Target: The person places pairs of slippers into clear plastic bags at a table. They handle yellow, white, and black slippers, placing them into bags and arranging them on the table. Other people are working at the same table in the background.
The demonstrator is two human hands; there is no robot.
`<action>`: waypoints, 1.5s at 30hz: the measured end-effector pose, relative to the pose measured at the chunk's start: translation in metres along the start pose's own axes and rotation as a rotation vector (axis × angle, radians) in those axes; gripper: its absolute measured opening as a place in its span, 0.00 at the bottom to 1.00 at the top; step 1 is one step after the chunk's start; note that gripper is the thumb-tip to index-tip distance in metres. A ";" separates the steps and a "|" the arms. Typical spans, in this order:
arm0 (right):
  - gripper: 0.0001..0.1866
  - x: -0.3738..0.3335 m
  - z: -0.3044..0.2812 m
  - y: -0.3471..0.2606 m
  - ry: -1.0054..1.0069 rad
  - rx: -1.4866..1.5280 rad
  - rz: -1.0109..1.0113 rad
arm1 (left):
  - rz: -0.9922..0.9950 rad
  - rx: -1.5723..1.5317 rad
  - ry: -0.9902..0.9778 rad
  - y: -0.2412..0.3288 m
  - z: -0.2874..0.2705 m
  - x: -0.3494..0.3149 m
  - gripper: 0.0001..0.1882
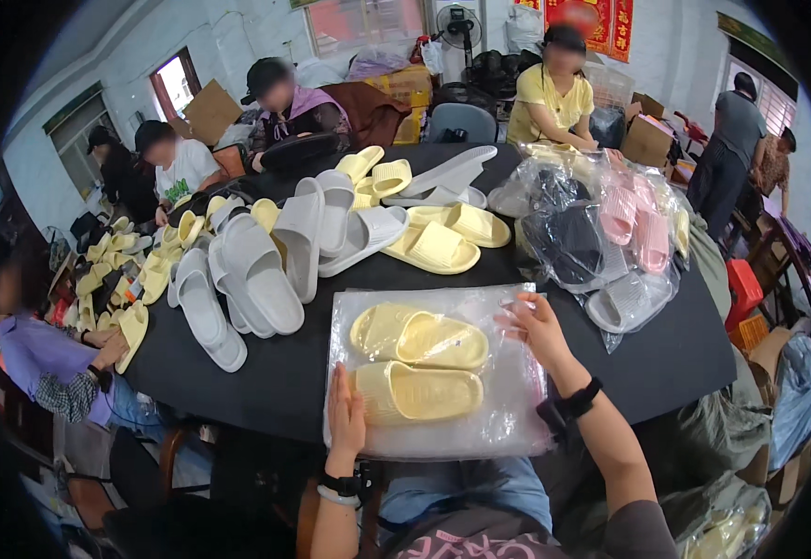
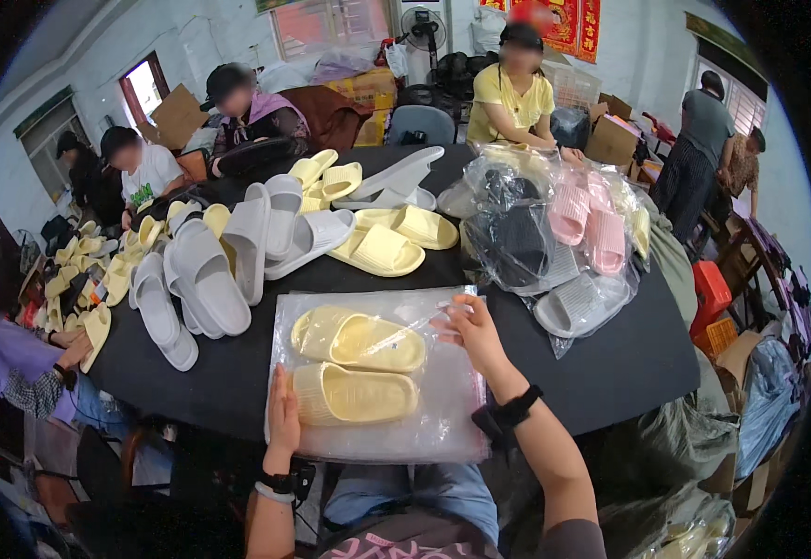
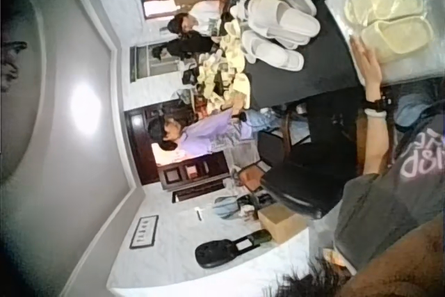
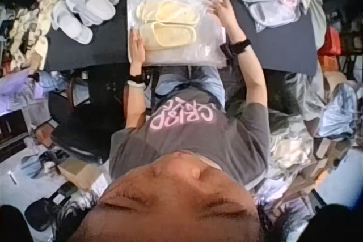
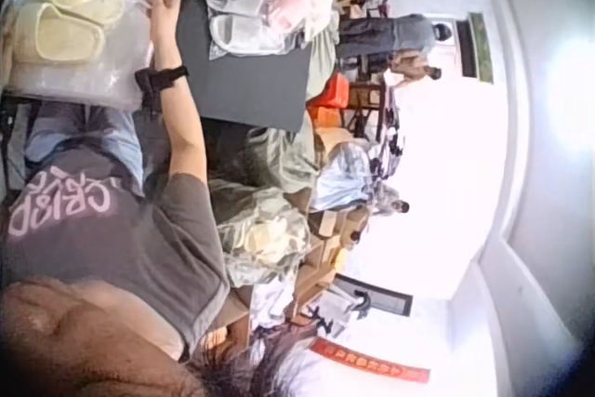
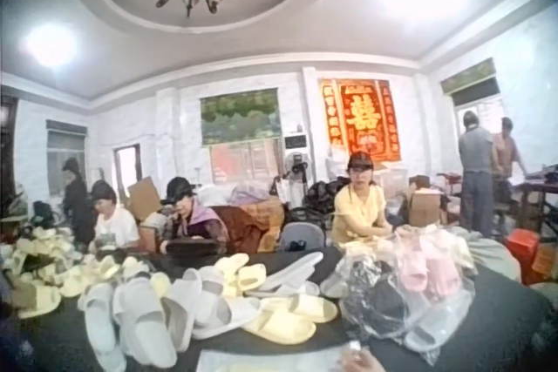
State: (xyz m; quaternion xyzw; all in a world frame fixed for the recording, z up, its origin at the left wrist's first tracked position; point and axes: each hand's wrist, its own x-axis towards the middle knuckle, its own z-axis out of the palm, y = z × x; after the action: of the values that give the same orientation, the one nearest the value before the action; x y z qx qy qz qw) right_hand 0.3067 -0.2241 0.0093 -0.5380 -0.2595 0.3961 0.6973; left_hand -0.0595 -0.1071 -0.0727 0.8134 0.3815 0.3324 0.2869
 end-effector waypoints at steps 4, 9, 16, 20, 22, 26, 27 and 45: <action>0.31 -0.053 0.010 -0.004 -0.024 0.140 0.058 | 0.011 0.039 -0.004 0.013 -0.006 0.002 0.33; 0.29 -0.101 0.002 0.018 -0.374 -0.527 -0.068 | 0.008 0.147 -0.016 0.024 -0.001 0.004 0.33; 0.10 -0.132 0.023 -0.012 -0.284 -0.897 -0.253 | 0.007 0.148 -0.022 0.015 -0.005 0.004 0.32; 0.09 -0.128 -0.010 -0.009 -0.497 -0.259 -0.065 | 0.002 0.122 -0.030 0.015 -0.005 0.004 0.32; 0.08 -0.118 -0.021 -0.012 -0.601 -0.159 -0.048 | -0.004 0.120 -0.031 0.014 -0.005 0.003 0.32; 0.20 -0.089 -0.029 -0.015 -0.722 -0.639 -0.297 | 0.002 0.117 -0.030 0.014 -0.003 0.005 0.32; 0.21 -0.084 -0.020 -0.016 -0.712 -0.837 -0.438 | 0.004 0.122 -0.029 0.014 -0.003 0.005 0.32; 0.20 -0.012 0.097 0.022 -0.958 -1.071 -0.698 | -0.010 0.065 -0.046 0.010 0.000 0.006 0.32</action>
State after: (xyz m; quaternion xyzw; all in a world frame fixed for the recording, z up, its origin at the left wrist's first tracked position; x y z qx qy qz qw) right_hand 0.2178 -0.1794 0.0170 -0.4590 -0.8393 0.1645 0.2405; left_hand -0.0524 -0.1082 -0.0633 0.8278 0.3894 0.2998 0.2707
